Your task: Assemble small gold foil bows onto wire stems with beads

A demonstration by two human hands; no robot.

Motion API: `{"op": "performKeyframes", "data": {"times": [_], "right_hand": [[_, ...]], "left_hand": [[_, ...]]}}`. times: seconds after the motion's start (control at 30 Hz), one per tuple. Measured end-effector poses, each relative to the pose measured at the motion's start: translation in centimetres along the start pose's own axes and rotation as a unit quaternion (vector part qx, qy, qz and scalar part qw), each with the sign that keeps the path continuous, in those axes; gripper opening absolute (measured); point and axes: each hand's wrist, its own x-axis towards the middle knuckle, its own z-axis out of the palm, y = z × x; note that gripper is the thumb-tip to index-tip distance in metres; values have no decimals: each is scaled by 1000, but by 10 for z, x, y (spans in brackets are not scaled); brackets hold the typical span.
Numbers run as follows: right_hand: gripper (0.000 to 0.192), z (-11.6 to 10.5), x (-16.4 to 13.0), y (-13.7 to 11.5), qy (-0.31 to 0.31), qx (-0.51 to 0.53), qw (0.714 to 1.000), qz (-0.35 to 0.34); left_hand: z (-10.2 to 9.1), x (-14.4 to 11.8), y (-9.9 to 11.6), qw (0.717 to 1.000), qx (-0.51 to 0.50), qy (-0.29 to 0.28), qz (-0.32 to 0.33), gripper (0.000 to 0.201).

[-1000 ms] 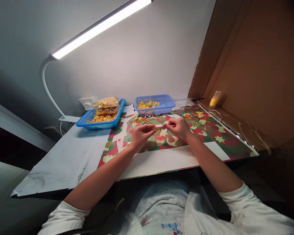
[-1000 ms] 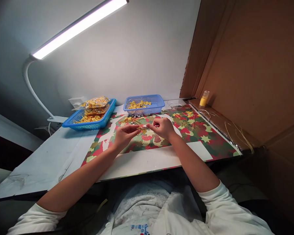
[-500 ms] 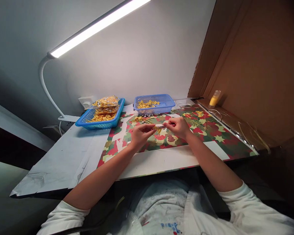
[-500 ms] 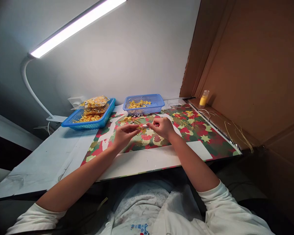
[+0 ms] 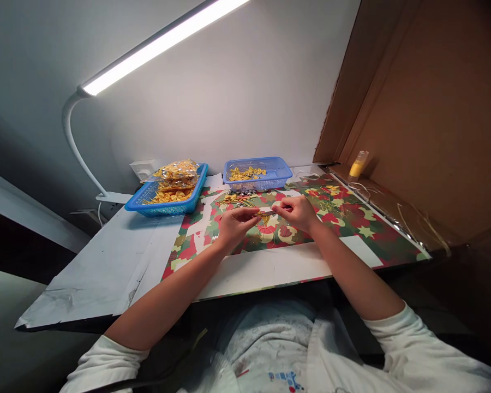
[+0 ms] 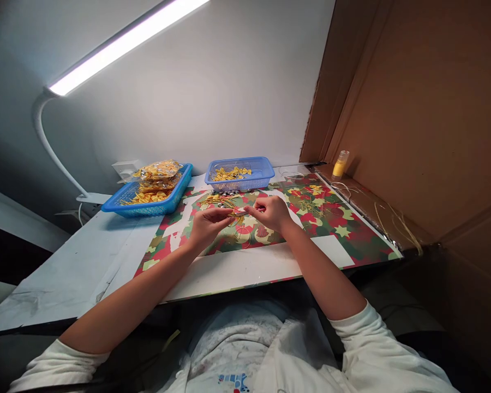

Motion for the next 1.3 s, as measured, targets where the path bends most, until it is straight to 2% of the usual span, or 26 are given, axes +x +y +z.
{"op": "performKeyframes", "data": {"times": [0.53, 0.77, 0.93, 1.03, 1.13, 1.2, 1.3], "right_hand": [[57, 4, 0, 1, 28, -11, 1000, 7], [52, 2, 3, 9, 66, 27, 994, 77], [48, 5, 5, 16, 88, 128, 982, 106], [50, 11, 6, 14, 92, 265, 949, 144], [56, 22, 6, 5, 55, 367, 911, 179], [55, 29, 6, -1, 28, 383, 906, 179], [44, 37, 4, -9, 10, 390, 909, 149]], "left_hand": [[-1, 0, 2, 999, 4, -20, -30, 28], [-1, 1, 6, 998, 7, 7, -56, 28], [-2, 7, 4, 989, -83, 31, -116, 34], [-2, 8, 2, 977, -134, 40, -159, 32], [0, 6, 3, 977, -135, 39, -161, 33], [1, 4, 4, 979, -134, 30, -153, 34], [2, 3, 5, 978, -143, 12, -150, 38]]}}
